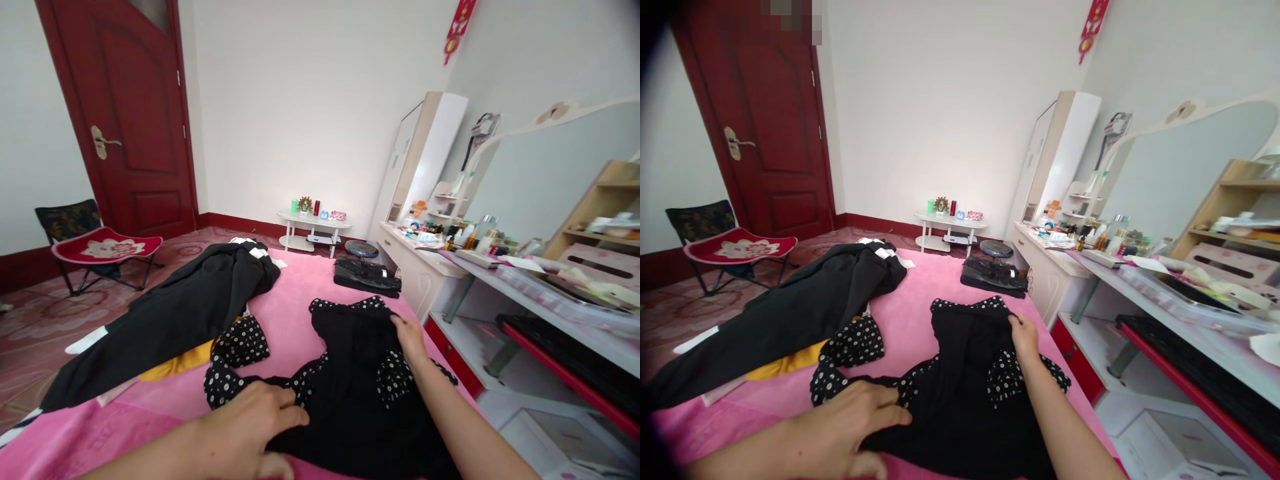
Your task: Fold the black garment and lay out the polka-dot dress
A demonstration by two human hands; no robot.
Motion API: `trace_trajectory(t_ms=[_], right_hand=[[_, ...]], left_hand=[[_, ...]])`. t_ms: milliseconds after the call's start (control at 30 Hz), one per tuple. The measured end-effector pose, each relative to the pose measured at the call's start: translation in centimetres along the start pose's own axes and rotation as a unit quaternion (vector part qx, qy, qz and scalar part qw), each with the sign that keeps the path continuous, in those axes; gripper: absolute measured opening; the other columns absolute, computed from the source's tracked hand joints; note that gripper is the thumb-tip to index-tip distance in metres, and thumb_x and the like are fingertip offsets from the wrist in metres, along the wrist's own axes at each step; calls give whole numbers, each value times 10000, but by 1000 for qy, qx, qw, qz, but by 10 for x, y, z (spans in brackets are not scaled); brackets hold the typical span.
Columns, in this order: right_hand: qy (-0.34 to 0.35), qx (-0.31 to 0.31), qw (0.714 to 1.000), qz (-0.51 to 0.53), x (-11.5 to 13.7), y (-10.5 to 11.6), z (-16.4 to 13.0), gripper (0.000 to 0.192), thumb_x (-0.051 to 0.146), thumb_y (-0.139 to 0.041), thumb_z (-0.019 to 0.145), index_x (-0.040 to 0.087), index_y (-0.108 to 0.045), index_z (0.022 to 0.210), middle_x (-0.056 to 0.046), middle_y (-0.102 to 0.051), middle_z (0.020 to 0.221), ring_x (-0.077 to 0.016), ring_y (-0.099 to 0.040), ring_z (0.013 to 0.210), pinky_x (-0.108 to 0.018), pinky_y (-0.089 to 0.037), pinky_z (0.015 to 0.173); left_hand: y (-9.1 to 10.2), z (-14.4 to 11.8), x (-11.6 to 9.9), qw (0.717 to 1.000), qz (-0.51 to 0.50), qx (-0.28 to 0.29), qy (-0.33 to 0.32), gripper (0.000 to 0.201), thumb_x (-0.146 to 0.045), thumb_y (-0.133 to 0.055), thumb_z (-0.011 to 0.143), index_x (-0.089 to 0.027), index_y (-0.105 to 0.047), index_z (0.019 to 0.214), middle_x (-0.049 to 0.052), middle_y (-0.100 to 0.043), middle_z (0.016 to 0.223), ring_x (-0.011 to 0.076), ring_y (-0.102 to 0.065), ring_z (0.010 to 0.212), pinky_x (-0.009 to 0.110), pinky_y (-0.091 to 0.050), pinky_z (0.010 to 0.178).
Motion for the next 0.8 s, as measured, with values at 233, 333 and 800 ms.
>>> trace_trajectory(t_ms=[233, 333, 800], right_hand=[[-37, -66, 957, 279, 53, 19, -16, 452, 395, -619, 674, 192, -618, 1077, -23, -698, 966, -199, -642, 886, -306, -511, 789], [-1, 3, 965, 262, 86, 19, -35, 383, 385, -624, 719, 200, -628, 1054, -24, -696, 1006, -207, -629, 953, -307, -498, 830], [-90, 189, 978, 8, 16, 30, -47, 571, 469, -672, 655, 229, -585, 1166, -76, -654, 1096, -264, -601, 1049, -448, -451, 923]], left_hand=[[12, 33, 36, 967, -135, -146, 160, 265, -330, -458, 877, -171, -664, 830, 44, -650, 794, 166, -590, 725, 257, -416, 666], [-2, 57, 36, 957, -215, -124, 148, 317, -391, -531, 828, -180, -659, 1026, 55, -661, 944, 187, -606, 825, 273, -451, 728], [3, 29, 5, 877, -400, -200, 176, 120, -216, -459, 748, -179, -571, 728, -6, -585, 677, 154, -546, 653, 250, -402, 596]])
Point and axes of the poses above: each hand's wrist, its own z-axis towards the middle knuckle, its own y-axis out of the back of the hand, x = y × z, the point moved 3 cm from there along z, towards the middle knuckle
